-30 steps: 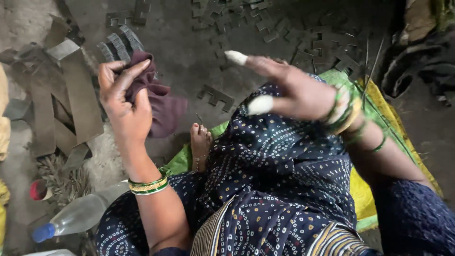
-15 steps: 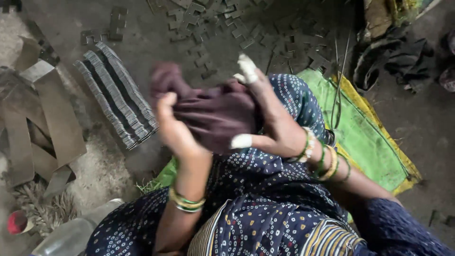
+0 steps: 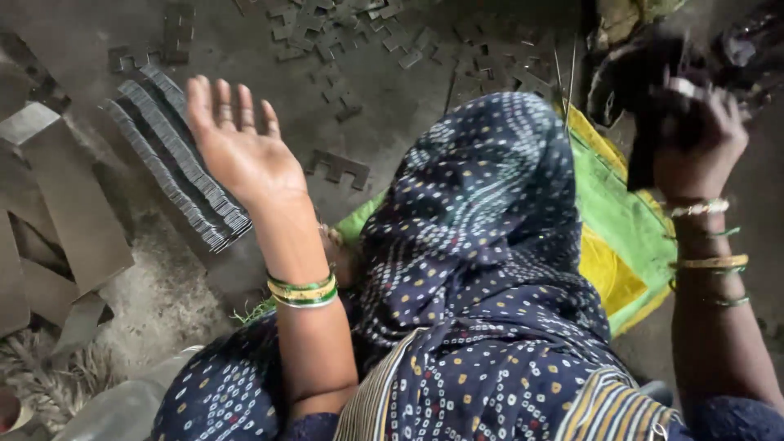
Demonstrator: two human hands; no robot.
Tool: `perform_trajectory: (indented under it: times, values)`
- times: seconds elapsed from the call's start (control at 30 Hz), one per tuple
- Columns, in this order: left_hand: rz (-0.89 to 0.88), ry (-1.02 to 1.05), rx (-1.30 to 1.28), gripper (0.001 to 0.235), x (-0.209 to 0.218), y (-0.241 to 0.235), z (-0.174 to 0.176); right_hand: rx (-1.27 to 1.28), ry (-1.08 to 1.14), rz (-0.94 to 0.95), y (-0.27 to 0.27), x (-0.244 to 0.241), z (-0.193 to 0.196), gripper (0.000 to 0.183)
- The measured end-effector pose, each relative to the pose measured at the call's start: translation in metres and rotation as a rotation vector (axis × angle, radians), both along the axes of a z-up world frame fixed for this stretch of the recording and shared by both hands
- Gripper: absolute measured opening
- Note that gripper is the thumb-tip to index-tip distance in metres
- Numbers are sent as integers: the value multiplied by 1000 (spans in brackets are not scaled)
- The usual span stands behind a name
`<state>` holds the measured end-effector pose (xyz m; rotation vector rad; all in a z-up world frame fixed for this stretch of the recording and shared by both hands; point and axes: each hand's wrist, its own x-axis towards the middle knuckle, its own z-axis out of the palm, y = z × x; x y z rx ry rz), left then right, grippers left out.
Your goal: The person stacks and aligns metal laminations into sets, interlocks metal pieces together by hand, and wipes their hands and items with a cloth.
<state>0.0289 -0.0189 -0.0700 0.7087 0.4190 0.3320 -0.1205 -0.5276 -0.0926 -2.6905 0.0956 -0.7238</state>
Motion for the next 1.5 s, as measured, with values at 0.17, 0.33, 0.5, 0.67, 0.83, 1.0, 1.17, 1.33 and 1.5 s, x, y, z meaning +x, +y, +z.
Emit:
perform_trajectory:
  times: [0.17, 0.33, 0.5, 0.67, 0.83, 1.0, 1.17, 1.33, 1.5]
  values:
    - [2, -115, -70, 60, 15, 13, 7, -41, 204, -246, -42, -93, -110, 32]
    - [-45, -179, -10, 59, 16, 11, 15, -54, 936, -342, -50, -104, -127, 63]
    - [-63, -217, 133, 54, 12, -11, 32, -114, 619, -203, -58, -65, -66, 74]
    - [-137, -239, 311, 37, -1, -45, 65, -110, 91, 53, -24, 14, 12, 45]
    - [-319, -272, 847, 23, -17, -104, 82, -156, -288, 442, 60, 70, 66, 38]
    - [-572, -419, 1182, 31, -24, -136, 86, -235, -415, 841, 139, 108, 69, 26]
    - [-638, -754, 1433, 36, -18, -103, 77, 55, -265, 1126, 187, 115, 44, 29]
    - [-988, -452, 1111, 28, -14, -71, 64, 251, -230, 1260, 231, 117, 26, 30]
    - [-1006, -382, 1031, 28, -9, -50, 50, 315, -194, 1343, 256, 127, 16, 33]
